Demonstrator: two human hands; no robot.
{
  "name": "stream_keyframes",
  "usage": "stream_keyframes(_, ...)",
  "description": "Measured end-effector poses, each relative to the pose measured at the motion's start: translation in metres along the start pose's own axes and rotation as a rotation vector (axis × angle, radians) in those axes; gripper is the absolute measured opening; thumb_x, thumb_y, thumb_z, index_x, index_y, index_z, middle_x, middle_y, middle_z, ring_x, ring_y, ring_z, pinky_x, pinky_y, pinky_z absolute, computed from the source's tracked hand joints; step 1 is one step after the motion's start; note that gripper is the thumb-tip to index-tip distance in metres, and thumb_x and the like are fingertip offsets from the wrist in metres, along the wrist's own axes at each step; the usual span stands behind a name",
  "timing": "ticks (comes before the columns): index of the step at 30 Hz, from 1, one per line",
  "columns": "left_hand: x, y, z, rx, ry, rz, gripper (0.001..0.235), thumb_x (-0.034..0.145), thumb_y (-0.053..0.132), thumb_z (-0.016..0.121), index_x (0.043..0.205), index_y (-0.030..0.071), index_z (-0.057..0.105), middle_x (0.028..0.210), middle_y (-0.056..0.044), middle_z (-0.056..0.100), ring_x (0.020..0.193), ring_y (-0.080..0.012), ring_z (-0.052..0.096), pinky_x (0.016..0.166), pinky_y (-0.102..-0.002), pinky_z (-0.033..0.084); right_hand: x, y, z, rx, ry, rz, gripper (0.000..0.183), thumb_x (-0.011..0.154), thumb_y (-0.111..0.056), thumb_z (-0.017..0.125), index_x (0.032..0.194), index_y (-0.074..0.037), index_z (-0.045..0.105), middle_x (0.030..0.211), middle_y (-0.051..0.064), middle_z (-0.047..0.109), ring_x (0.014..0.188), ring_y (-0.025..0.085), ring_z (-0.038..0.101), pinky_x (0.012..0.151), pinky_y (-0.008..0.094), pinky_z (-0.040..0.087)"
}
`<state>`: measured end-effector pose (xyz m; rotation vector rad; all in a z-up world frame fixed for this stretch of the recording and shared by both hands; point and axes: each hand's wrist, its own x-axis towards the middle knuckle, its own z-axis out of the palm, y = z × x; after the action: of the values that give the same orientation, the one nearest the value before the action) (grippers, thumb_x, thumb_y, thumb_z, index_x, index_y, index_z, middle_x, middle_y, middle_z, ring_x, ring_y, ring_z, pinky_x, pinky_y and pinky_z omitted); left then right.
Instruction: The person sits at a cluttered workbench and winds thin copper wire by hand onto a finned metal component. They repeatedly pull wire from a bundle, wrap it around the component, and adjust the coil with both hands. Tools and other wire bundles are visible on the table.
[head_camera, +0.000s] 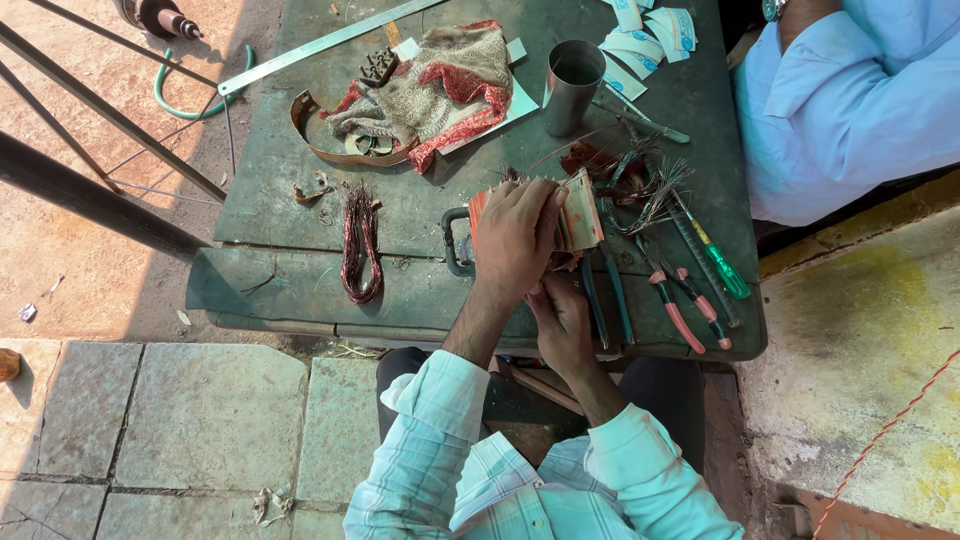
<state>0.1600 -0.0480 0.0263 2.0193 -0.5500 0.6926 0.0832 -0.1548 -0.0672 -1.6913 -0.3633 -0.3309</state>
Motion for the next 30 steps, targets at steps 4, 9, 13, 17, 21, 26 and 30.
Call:
stream_keyframes(4, 0.001, 0.001, 0.000, 0.015, -0.001, -0.013, 0.017, 0.106, 0.021, 0.060, 0.103, 0.005, 0.064, 0.089, -0.010, 0.066, 0.086, -0.0300, 0.060, 0.079, -0.044, 0.048, -0.030, 0.004, -0.002, -0.053, 0.038, 0.116, 0.037, 0.111, -0.031, 0.052, 0.090, -0.001, 0.060, 0.072, -0.001, 0.050, 0.063, 0.008, 0.041, 0.056, 0.028, 0.036)
stream_keyframes(9, 0.000, -0.002, -0.002, -0.097, -0.027, -0.127, 0.022, 0.108, 0.024, 0.058, 0.104, 0.003, 0.066, 0.083, -0.012, 0.062, 0.083, -0.0291, 0.061, 0.075, -0.043, 0.047, -0.065, -0.002, -0.022, 0.103, 0.091, 0.133, 0.036, 0.111, -0.030, 0.051, 0.093, -0.001, 0.062, 0.074, -0.001, 0.050, 0.066, 0.006, 0.041, 0.057, 0.025, 0.034)
stream_keyframes(13, -0.001, -0.008, -0.005, -0.307, 0.005, -0.181, 0.026, 0.111, 0.025, 0.053, 0.102, 0.004, 0.064, 0.080, -0.008, 0.061, 0.075, -0.0181, 0.059, 0.069, -0.036, 0.047, -0.081, -0.022, -0.047, 0.124, 0.150, 0.099, 0.036, 0.113, -0.029, 0.053, 0.093, 0.000, 0.062, 0.075, -0.001, 0.053, 0.065, 0.004, 0.040, 0.057, 0.024, 0.032)
stream_keyframes(17, -0.008, -0.004, -0.005, -0.509, 0.134, -0.295, 0.027, 0.113, 0.025, 0.053, 0.102, 0.003, 0.064, 0.076, -0.001, 0.057, 0.068, -0.0075, 0.050, 0.062, -0.027, 0.043, -0.088, -0.058, -0.072, 0.368, 0.289, -0.035, 0.030, 0.112, -0.022, 0.051, 0.097, 0.002, 0.058, 0.078, 0.006, 0.056, 0.063, 0.007, 0.037, 0.057, 0.026, 0.034)
stream_keyframes(21, -0.024, 0.014, -0.006, -0.899, 0.296, -0.432, 0.030, 0.117, 0.025, 0.051, 0.101, 0.003, 0.063, 0.080, 0.003, 0.058, 0.069, -0.0041, 0.048, 0.061, -0.022, 0.039, -0.079, -0.090, -0.089, 0.279, 0.528, -0.355, 0.027, 0.118, -0.025, 0.051, 0.106, -0.002, 0.057, 0.069, -0.003, 0.050, 0.056, 0.005, 0.036, 0.054, 0.023, 0.036)
stream_keyframes(26, -0.054, 0.067, -0.011, -1.177, 0.099, -0.616, 0.030, 0.113, 0.029, 0.049, 0.105, 0.004, 0.064, 0.087, -0.004, 0.073, 0.062, -0.0044, 0.051, 0.055, -0.020, 0.040, -0.032, -0.113, -0.088, -0.324, 0.483, -0.316, 0.023, 0.108, -0.020, 0.056, 0.103, 0.001, 0.063, 0.076, 0.007, 0.063, 0.056, 0.009, 0.051, 0.048, 0.025, 0.038)
stream_keyframes(30, -0.065, 0.095, -0.014, -1.273, 0.038, -0.810, 0.031, 0.109, 0.028, 0.051, 0.108, 0.001, 0.067, 0.099, -0.007, 0.078, 0.062, -0.0035, 0.052, 0.051, -0.020, 0.038, -0.006, -0.123, -0.061, -0.635, 0.300, -0.392, 0.011, 0.108, -0.011, 0.064, 0.103, -0.001, 0.065, 0.088, 0.010, 0.068, 0.076, 0.021, 0.067, 0.066, 0.035, 0.051)
